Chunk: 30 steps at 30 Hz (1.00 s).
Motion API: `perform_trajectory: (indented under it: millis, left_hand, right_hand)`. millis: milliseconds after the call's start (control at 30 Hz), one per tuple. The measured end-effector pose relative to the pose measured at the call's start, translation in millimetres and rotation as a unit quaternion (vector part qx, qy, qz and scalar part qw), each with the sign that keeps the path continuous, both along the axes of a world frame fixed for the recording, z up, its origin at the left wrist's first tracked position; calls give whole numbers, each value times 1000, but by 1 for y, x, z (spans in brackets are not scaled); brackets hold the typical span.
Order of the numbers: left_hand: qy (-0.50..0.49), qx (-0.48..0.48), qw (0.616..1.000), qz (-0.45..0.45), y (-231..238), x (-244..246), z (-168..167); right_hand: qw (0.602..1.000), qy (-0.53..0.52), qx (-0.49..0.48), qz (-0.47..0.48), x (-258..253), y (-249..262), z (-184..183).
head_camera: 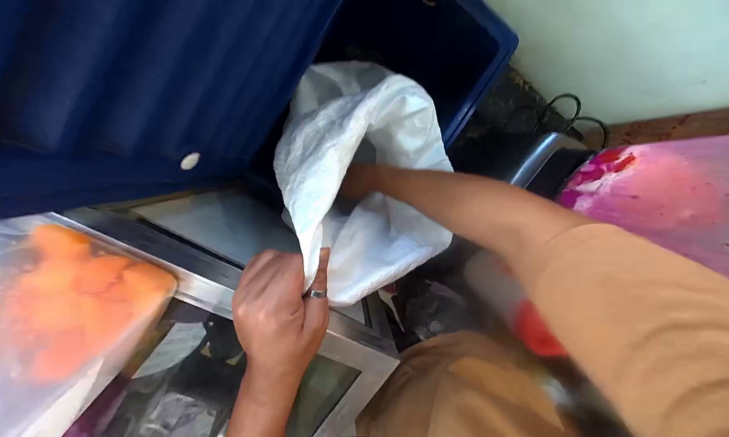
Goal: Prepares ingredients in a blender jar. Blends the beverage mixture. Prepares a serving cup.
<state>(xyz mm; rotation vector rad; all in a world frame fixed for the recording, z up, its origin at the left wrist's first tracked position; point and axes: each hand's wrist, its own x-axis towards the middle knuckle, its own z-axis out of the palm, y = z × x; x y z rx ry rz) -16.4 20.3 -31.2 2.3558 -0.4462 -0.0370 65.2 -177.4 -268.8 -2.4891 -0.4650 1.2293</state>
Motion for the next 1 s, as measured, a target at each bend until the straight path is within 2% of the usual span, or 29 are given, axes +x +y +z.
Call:
perform_trajectory:
  millis: [33,133,167,233,267,333,367,433,500,567,600,667,833,900,1000]
  left_hand:
    - [2,3,1000,-3,0,0,1]
    - [-11,6,1000,4,-1,4,3]
    - [-14,3,1000,4,-2,5,2]
    - [-7,1,1000,3,-2,1,1]
    - [-2,3,1000,2,-1,-2,3]
    - [-11,-2,1000,5,-3,4,2]
    - [-15,-7,1000,7,-3,5,2]
    - [-13,-15,1000,6,-3,4,1]
    - [-6,-22,1000,2,-1,1,2]
    - [-5,-35,999,-1,0,4,1]
    - [-6,-38,999,-4,0,5,0]
    - [-11,-49,999,-7,1,5,0]
    - [-10,-67,998,-8,3,3,2]
    - [-10,-73,997,-10,1,5,1]
    - [-3,-71,997,-11,-1,4,2]
  right_hand:
    - [1000,-5,-7,-18,-2,-1,6]
    - [983,-62,0,-173,-27,-1,-23]
    - [986,-46,18,-159,-31,-1,-24]
    - [996,-46,46,-57,-18,-8,-21]
    - [997,-39,32,-54,-13,-8,-18]
    - [985,-32,-25,-167,-5,-10,-19]
    - [979,-16,-19,-205,-13,-9,-20]
    - [990,13,41,-134,-27,-7,-26]
    - [993,-17,95,-63,-10,-10,-25]
    - [984,-117,88,-99,21,-14,-8]
    - [978,-141,78,-136,30,-12,2]
    - [973,-149,81,-155,34,-5,-4]
    - [996,-46,63,-39,-3,19,-41]
    - [996,-17,73,-42,-8,21,-52]
    - [996,22,65,-59,-15,25,-43]
